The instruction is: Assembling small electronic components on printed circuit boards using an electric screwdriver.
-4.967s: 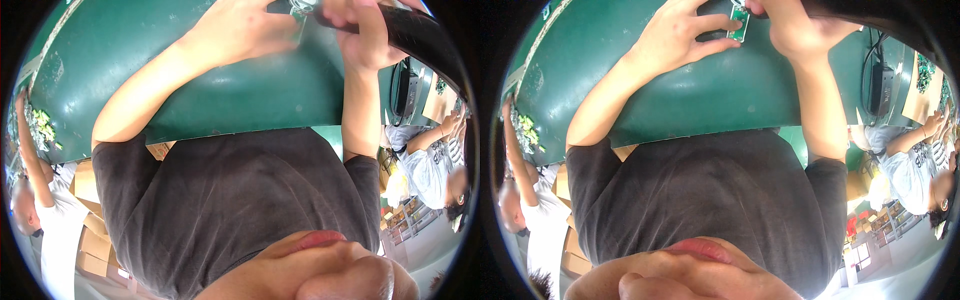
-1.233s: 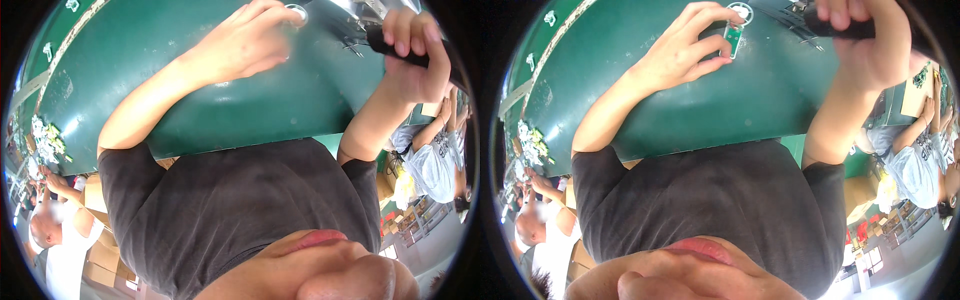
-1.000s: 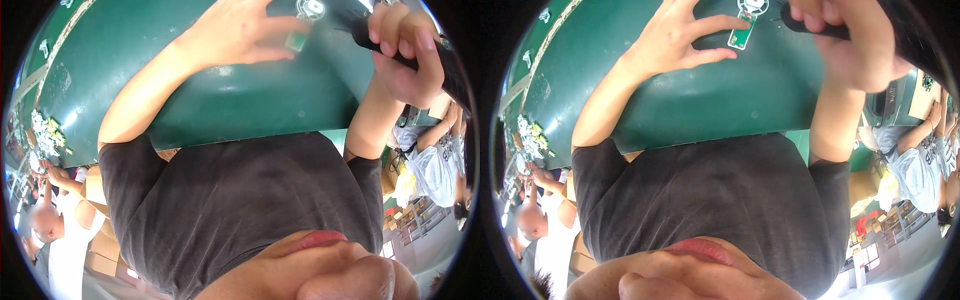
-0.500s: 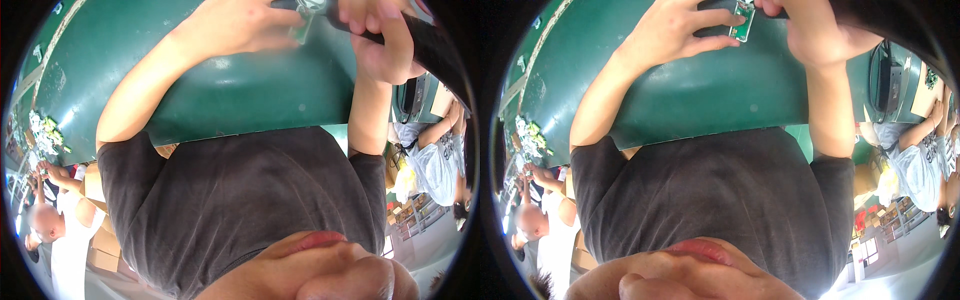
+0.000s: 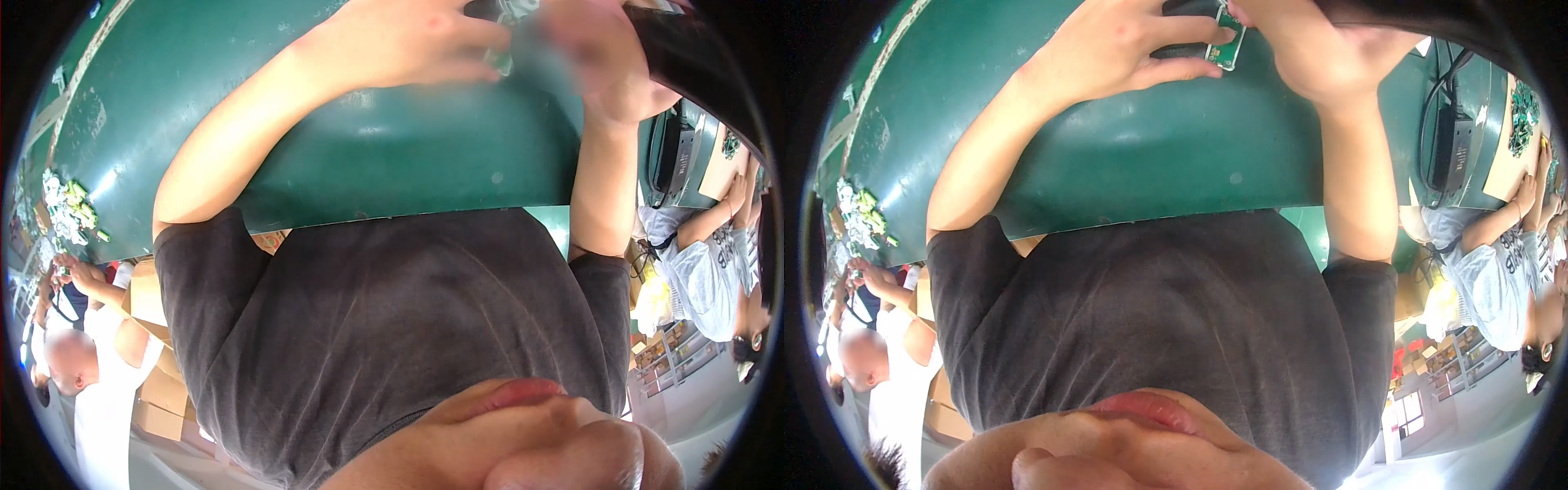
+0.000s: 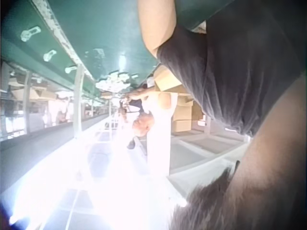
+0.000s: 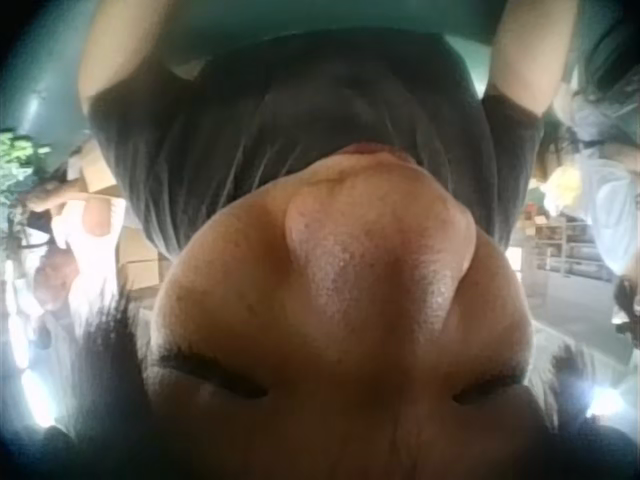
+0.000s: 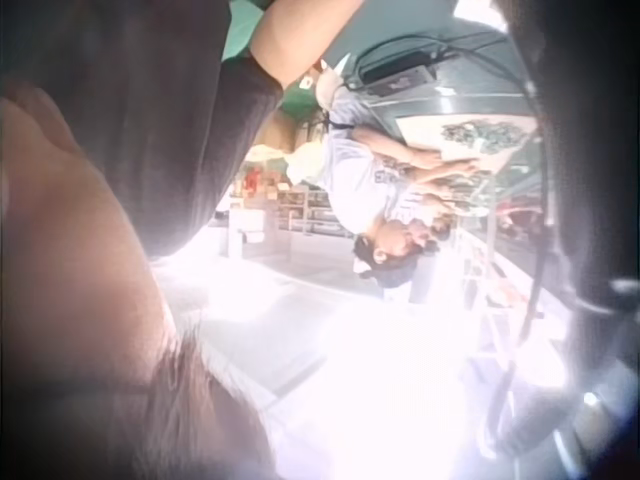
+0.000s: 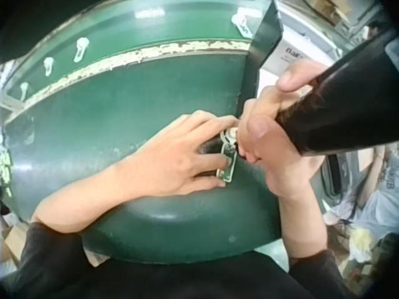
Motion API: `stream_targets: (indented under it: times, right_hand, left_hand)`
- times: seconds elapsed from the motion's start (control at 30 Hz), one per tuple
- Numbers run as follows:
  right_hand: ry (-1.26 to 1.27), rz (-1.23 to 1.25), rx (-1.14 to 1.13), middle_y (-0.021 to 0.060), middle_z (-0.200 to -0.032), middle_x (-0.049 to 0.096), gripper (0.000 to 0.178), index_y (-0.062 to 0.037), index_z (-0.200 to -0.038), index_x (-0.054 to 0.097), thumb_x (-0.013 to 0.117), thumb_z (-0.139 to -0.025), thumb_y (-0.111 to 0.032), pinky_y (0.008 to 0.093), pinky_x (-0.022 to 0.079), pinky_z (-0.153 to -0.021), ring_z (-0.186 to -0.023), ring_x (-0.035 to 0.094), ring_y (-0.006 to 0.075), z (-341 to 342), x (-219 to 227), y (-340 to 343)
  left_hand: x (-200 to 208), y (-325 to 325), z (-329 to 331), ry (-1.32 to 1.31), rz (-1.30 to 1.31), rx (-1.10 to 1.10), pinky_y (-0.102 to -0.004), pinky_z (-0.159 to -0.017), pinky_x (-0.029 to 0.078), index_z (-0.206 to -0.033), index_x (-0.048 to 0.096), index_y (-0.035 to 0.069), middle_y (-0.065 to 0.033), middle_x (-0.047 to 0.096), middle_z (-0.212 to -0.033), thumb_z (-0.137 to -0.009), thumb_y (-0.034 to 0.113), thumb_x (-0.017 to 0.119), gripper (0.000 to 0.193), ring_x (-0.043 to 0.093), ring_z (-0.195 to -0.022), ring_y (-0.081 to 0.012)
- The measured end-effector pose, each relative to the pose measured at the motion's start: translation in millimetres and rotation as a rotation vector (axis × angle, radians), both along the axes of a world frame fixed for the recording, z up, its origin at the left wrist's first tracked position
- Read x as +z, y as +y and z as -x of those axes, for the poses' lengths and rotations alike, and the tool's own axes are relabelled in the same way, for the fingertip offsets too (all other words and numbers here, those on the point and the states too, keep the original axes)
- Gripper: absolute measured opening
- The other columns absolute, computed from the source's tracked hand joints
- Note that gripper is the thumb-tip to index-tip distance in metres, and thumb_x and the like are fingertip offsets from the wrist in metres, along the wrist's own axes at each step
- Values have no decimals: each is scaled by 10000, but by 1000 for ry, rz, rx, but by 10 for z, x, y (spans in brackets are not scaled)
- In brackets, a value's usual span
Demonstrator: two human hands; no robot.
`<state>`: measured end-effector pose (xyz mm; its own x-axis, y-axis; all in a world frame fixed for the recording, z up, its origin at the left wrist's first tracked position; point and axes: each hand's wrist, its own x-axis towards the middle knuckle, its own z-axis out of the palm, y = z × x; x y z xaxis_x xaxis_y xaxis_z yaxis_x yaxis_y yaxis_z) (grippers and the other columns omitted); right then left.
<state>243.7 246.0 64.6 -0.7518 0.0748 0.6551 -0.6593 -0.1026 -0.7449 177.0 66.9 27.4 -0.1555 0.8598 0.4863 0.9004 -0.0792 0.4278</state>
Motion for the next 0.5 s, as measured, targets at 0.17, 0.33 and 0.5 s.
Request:
stream_targets:
  times: [0.17,0.33,0.5]
  right_hand:
    - [-88,37,37,46,-680,519,426,-70,-1206,374,651,-902,39,251,424,-495,-503,480,118,50,119,-49]
    - [-135,56,-94,67,-665,503,469,-46,-1285,418,595,-872,90,333,438,-515,-521,477,159,-78,28,-16]
    - [-76,57,-117,131,-680,543,108,3,-953,559,511,-889,-69,438,465,-569,-558,494,225,-111,342,706]
  left_hand:
    - [89,-25,14,-88,93,19,-459,-1040,431,-1047,747,89,-212,493,-1420,-831,306,779,308,507,-1216,-364]
    - [106,-19,-2,-67,95,30,-456,-1022,435,-1034,720,80,-205,478,-1418,-821,299,786,313,509,-1203,-364]
    - [91,-54,-28,-97,26,66,-462,-1014,436,-1048,641,67,-189,480,-1354,-774,234,828,371,507,-1185,-372]
